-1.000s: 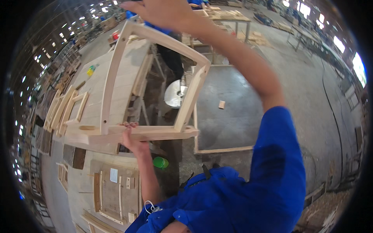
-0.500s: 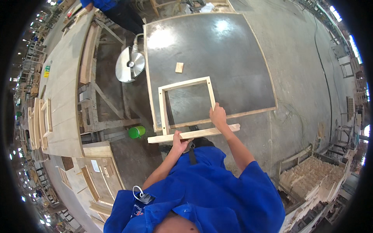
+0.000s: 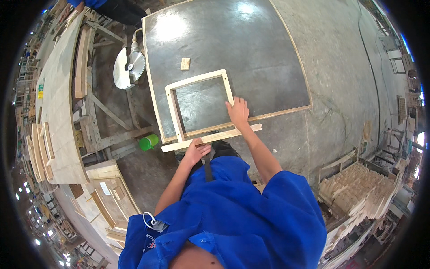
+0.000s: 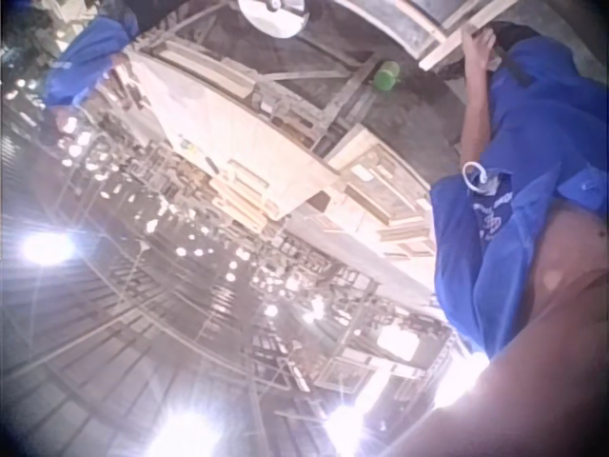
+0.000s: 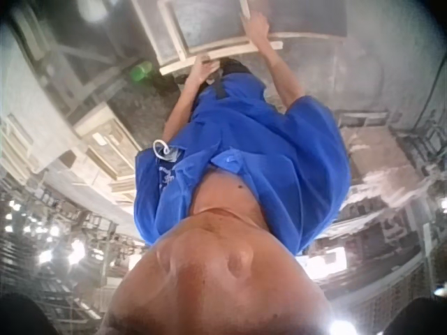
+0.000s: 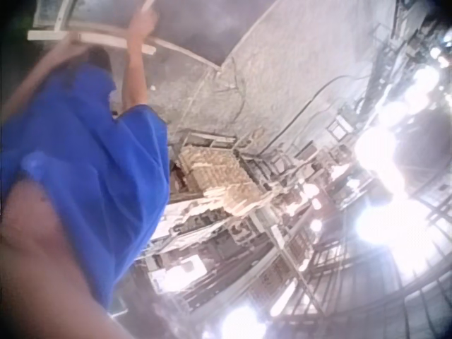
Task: The person assembles wooden chair frames by hand in a workshop. They repeatedly pick up frame components, align them on a workbench, insert dowels into pre-drilled holes, and place completed frames aside. The process is repeated multiple times with consistent handling of the same frame parts.
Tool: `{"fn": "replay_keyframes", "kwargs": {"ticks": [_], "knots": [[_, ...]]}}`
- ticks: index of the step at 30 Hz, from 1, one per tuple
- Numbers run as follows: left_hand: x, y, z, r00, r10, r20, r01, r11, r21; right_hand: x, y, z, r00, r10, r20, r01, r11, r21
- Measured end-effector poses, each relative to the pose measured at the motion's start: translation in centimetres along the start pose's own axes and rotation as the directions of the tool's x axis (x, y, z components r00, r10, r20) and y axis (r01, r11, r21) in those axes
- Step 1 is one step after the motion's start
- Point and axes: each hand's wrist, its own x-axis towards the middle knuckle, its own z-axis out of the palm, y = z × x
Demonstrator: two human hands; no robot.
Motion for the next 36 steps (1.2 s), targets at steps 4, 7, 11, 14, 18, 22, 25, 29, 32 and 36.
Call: {"fn": "replay_keyframes", "kwargs": {"ticks": [4, 7, 11, 14, 18, 22, 25, 29, 32, 36], "knots": [[-6.9, 3.3, 1.4, 0.897, 0.439, -0.052, -0.275, 0.646, 0.712, 7.0, -0.9, 0.2, 1.0, 0.01, -0.017, -0.005, 0.963, 0.268], [-4.3, 6.5, -2.8, 0.503, 0.834, 0.225, -0.149, -0.173, 0.974, 11.9, -2.4, 0.3, 0.961, 0.243, 0.13, -0.268, 0.932, 0.243], [-2.8, 9.4, -5.2, 0.784, 0.586, 0.205, -0.146, -0.146, 0.978, 12.4, -3.3, -0.1, 0.912, 0.358, 0.199, -0.387, 0.912, 0.137], [-1.8, 9.5, -6.2, 0.786, 0.581, 0.211, -0.28, 0.03, 0.959, 12.3, -3.7, 0.3, 0.899, 0.401, 0.176, -0.417, 0.906, 0.065], [-2.1, 9.3, -5.7, 0.789, 0.6, 0.13, -0.181, 0.024, 0.983, 12.2, -4.2, 0.4, 0.902, 0.407, 0.146, -0.417, 0.908, 0.044], [-3.7, 10.6, -2.3, 0.792, 0.605, 0.085, -0.016, -0.117, 0.993, 11.7, -3.6, 0.4, 0.907, 0.395, 0.145, -0.409, 0.908, 0.086], [-0.6, 14.2, -2.2, 0.762, 0.614, 0.203, -0.217, -0.052, 0.975, 9.6, -2.2, 0.2, 0.924, 0.316, 0.216, -0.334, 0.941, 0.052], [3.4, 20.4, -0.4, 0.673, 0.737, 0.067, -0.348, 0.236, 0.907, 2.8, -0.9, -2.1, 0.895, 0.3, 0.331, -0.298, 0.953, -0.058], [5.1, 23.9, 1.8, 0.668, 0.744, 0.021, -0.346, 0.285, 0.894, -0.2, 0.0, -3.8, 0.852, 0.34, 0.399, -0.354, 0.934, -0.041], [7.6, 25.1, 1.7, 0.643, 0.766, 0.009, -0.302, 0.243, 0.922, -1.5, -0.3, -4.1, 0.856, 0.396, 0.332, -0.429, 0.903, 0.028]]}}
